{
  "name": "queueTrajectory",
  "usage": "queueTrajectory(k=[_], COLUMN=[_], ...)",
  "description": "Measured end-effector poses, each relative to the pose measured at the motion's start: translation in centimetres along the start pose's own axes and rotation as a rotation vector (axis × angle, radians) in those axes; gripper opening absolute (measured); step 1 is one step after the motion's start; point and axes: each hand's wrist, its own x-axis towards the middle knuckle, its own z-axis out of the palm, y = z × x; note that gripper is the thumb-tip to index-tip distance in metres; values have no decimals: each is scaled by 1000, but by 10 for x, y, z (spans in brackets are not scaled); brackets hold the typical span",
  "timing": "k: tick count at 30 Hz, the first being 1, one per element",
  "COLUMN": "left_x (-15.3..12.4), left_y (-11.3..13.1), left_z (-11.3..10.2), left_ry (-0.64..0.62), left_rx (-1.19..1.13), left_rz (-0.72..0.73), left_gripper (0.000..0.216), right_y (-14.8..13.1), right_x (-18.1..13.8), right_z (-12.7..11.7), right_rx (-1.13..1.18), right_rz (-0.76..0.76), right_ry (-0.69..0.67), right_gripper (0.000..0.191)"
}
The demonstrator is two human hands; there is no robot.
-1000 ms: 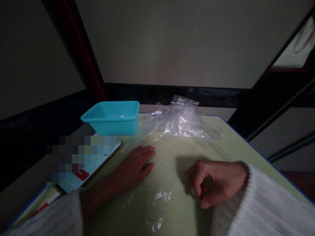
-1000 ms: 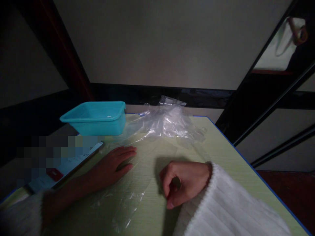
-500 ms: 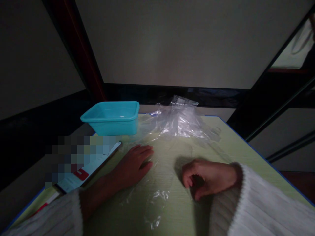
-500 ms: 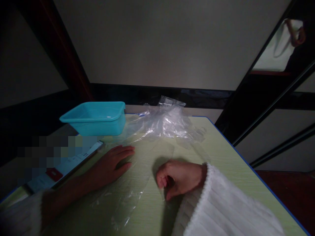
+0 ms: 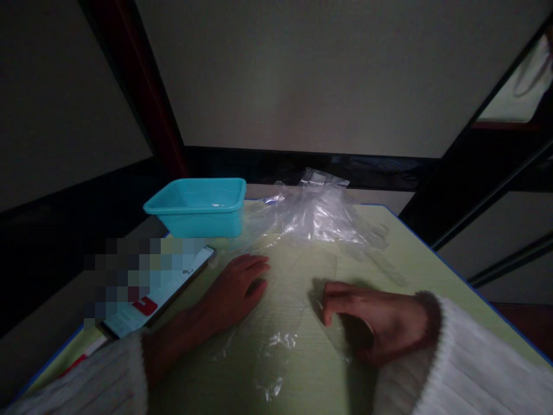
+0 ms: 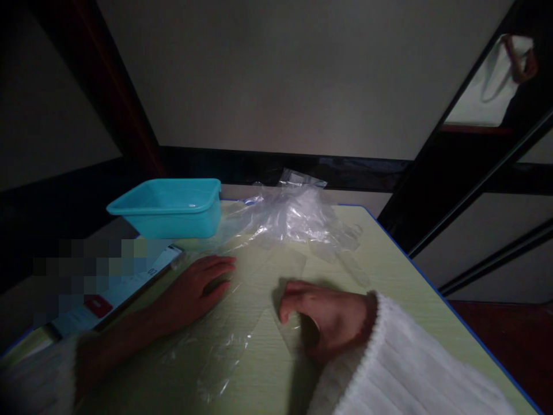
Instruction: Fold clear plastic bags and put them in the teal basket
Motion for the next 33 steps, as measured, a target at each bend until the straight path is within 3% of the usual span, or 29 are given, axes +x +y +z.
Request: queueTrajectory(k=[9,16,19,25,30,33], left_x=[-1,-1,0,0,-2,-4], left_y=[1,2,3,3,3,6], left_z=[2,1,0,0,1,1], left_ry=[78,105,101,84,29,-20], left_rx=[-11,-16,-9,-18,-25,-38], left_rz=[62,79,71,70,81,90], left_gripper=[21,20,20,20,24,29], right_y=[-5,-6,-3,3,5,1], right_x=[22,20,20,22,26,29], right_z=[20,16,15,15,26,31], right_rx=[-12,49,40,-95,-58,-40], right_rz=[-155,-101,-102,-98,-47,-81], right_ry=[154,469,533,576,552,531], right_gripper=[17,13,11,16,37,40])
